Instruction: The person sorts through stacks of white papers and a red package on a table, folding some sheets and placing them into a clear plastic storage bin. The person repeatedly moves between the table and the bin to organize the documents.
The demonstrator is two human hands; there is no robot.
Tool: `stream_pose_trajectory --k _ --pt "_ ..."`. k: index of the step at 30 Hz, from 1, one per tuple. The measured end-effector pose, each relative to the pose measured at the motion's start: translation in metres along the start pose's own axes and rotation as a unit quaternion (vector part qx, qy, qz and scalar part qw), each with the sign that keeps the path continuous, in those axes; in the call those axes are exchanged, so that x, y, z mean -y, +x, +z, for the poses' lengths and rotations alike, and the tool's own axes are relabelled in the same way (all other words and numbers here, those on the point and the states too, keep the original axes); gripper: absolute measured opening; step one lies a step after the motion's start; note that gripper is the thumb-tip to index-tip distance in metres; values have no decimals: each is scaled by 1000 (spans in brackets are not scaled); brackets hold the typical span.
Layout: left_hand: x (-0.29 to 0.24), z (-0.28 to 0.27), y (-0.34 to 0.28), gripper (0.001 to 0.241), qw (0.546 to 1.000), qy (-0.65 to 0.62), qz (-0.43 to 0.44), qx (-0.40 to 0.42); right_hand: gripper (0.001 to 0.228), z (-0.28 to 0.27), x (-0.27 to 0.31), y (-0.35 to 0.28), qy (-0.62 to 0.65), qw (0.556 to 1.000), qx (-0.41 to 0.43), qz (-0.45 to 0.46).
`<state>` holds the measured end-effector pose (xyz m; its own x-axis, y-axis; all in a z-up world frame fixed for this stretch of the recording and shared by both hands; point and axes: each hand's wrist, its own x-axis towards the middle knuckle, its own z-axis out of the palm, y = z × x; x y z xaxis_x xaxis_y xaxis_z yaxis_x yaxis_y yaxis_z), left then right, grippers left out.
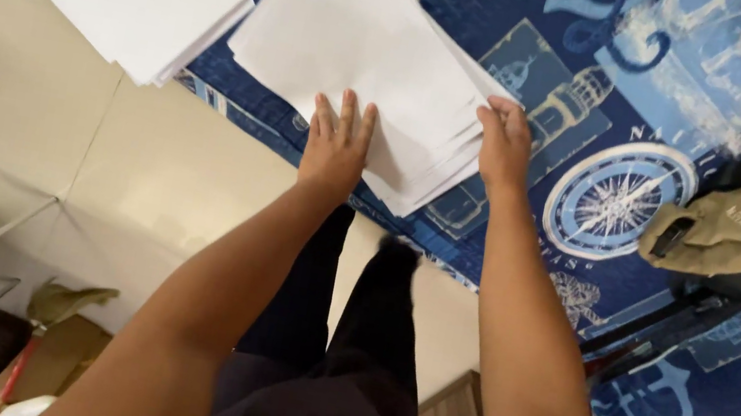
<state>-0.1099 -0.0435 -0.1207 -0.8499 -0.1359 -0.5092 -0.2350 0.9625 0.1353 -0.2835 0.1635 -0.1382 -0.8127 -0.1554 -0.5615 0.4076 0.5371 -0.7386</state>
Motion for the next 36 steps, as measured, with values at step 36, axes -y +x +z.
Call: stream_pose_trajectory --k 36 --pt "71 -30 -124 57 342 -909 -237 -25 39 9 -5 -115 71 986 134 63"
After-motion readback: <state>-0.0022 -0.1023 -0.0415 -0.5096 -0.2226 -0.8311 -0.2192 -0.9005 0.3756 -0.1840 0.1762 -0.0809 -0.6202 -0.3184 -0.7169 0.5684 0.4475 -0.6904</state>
